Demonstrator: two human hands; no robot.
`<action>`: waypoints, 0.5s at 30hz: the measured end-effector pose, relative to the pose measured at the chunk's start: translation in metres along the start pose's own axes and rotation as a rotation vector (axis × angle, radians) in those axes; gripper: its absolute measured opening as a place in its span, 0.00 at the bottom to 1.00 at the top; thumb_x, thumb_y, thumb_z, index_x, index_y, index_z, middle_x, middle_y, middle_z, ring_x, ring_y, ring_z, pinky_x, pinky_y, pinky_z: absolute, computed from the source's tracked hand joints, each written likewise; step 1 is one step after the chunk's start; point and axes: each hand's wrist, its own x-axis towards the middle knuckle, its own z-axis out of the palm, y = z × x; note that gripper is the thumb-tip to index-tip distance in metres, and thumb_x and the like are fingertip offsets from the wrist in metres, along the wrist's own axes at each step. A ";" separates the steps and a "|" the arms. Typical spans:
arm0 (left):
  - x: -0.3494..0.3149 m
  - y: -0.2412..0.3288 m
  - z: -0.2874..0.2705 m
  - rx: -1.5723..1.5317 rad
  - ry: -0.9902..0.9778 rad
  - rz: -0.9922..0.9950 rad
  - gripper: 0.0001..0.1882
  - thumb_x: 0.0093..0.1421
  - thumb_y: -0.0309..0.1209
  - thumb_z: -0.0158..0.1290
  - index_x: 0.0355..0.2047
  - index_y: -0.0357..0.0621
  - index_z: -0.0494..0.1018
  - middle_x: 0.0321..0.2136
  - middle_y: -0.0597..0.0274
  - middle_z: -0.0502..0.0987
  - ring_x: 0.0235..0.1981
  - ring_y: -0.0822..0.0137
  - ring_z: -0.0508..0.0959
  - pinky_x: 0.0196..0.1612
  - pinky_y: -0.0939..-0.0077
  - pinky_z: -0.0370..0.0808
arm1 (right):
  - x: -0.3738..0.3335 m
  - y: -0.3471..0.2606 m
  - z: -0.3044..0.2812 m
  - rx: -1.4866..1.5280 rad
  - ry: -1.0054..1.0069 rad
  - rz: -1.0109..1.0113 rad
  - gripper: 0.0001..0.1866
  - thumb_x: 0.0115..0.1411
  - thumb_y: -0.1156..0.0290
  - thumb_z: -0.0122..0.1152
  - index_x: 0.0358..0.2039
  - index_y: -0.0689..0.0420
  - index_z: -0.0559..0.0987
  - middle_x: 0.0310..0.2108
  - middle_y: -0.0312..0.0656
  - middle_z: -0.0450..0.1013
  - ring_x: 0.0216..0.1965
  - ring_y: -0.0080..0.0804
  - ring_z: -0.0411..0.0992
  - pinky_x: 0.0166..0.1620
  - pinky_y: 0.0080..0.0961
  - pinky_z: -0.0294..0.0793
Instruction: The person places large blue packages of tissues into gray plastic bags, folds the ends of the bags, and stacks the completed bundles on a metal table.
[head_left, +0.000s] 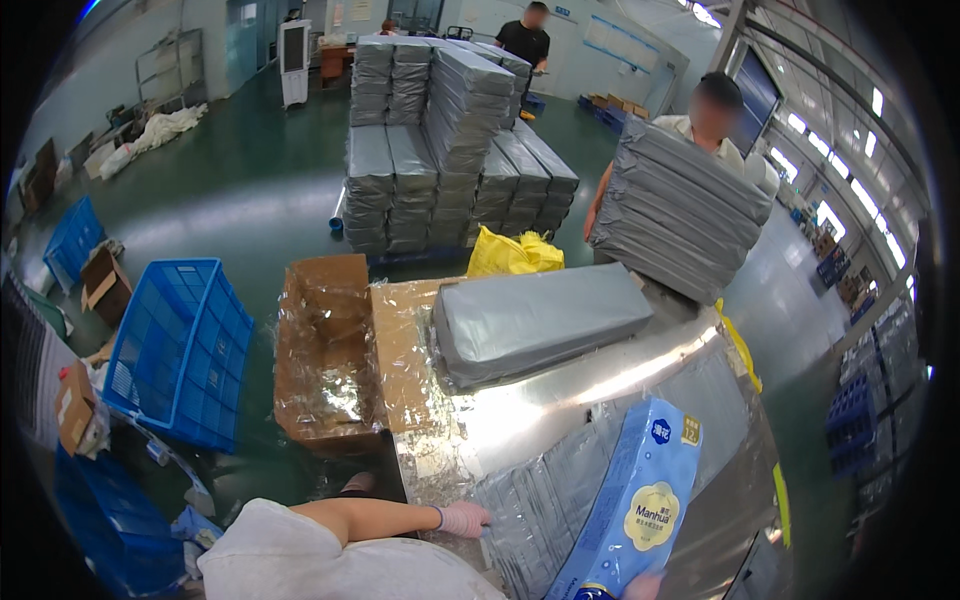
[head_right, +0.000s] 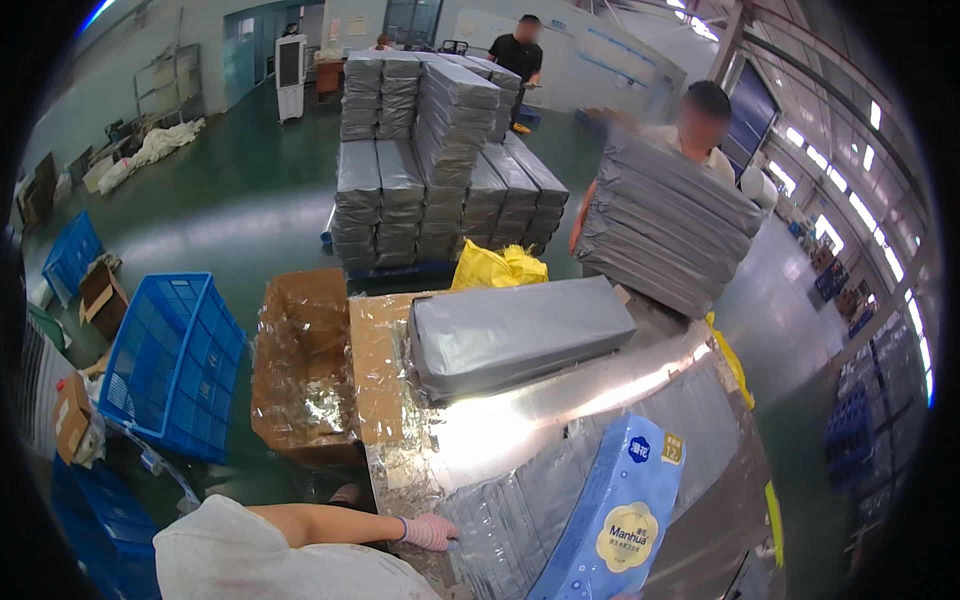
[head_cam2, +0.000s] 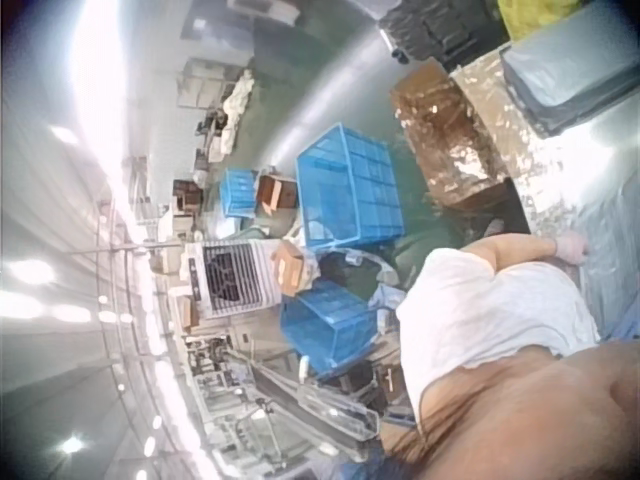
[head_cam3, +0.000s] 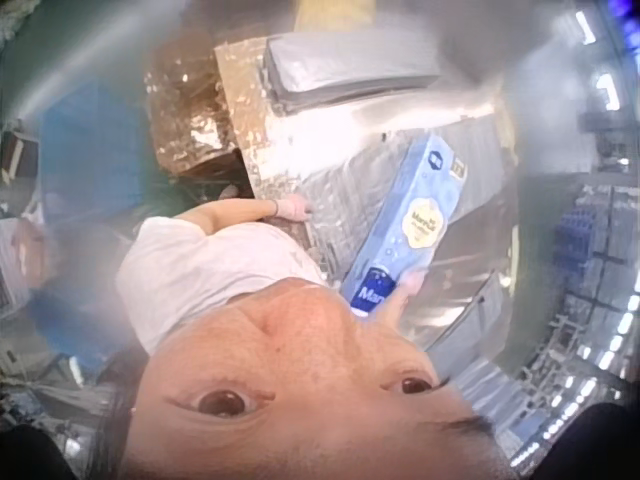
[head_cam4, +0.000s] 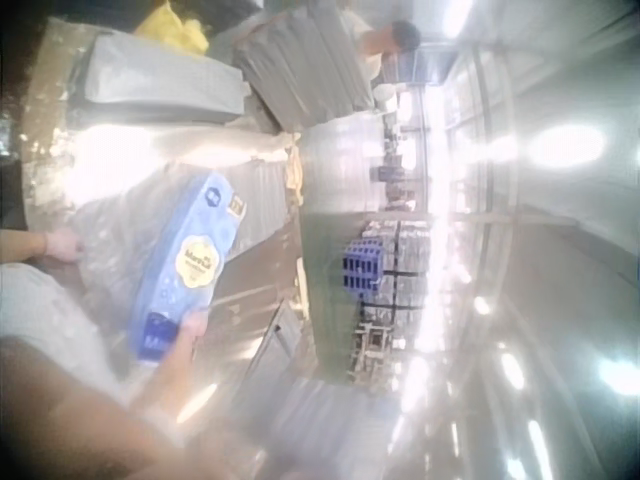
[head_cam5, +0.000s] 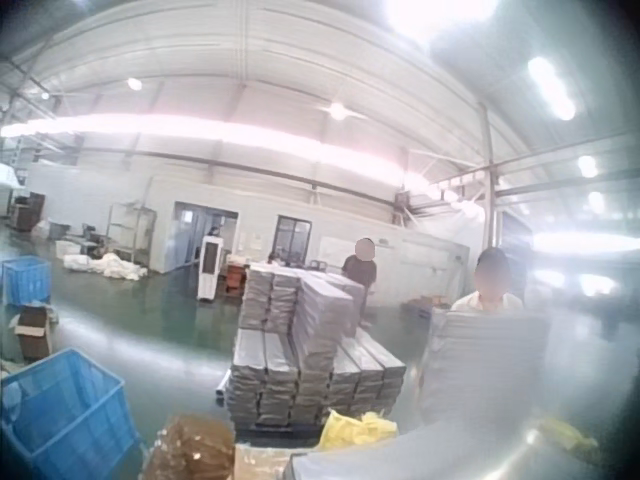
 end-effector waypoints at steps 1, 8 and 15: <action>0.008 0.003 0.004 0.018 -0.017 0.053 0.17 0.50 0.40 0.45 0.35 0.43 0.73 0.31 0.50 0.76 0.35 0.50 0.75 0.37 0.60 0.71 | -0.008 0.052 0.044 -0.117 -0.044 0.082 0.18 0.55 0.63 0.45 0.39 0.63 0.74 0.37 0.52 0.72 0.41 0.46 0.71 0.49 0.39 0.66; 0.027 -0.003 0.007 -0.027 -0.103 0.251 0.18 0.50 0.39 0.46 0.31 0.35 0.74 0.31 0.46 0.76 0.36 0.51 0.75 0.39 0.61 0.71 | -0.133 -0.016 -0.041 0.324 -0.062 0.114 0.28 0.56 0.53 0.47 0.50 0.62 0.68 0.49 0.56 0.66 0.52 0.47 0.64 0.56 0.37 0.59; 0.009 0.004 0.000 -0.509 -0.671 0.325 0.33 0.51 0.51 0.51 0.56 0.53 0.62 0.56 0.48 0.60 0.59 0.55 0.58 0.59 0.59 0.54 | -0.174 -0.077 -0.065 0.384 -0.126 -0.034 0.35 0.56 0.43 0.45 0.55 0.58 0.65 0.54 0.55 0.62 0.57 0.47 0.58 0.58 0.38 0.55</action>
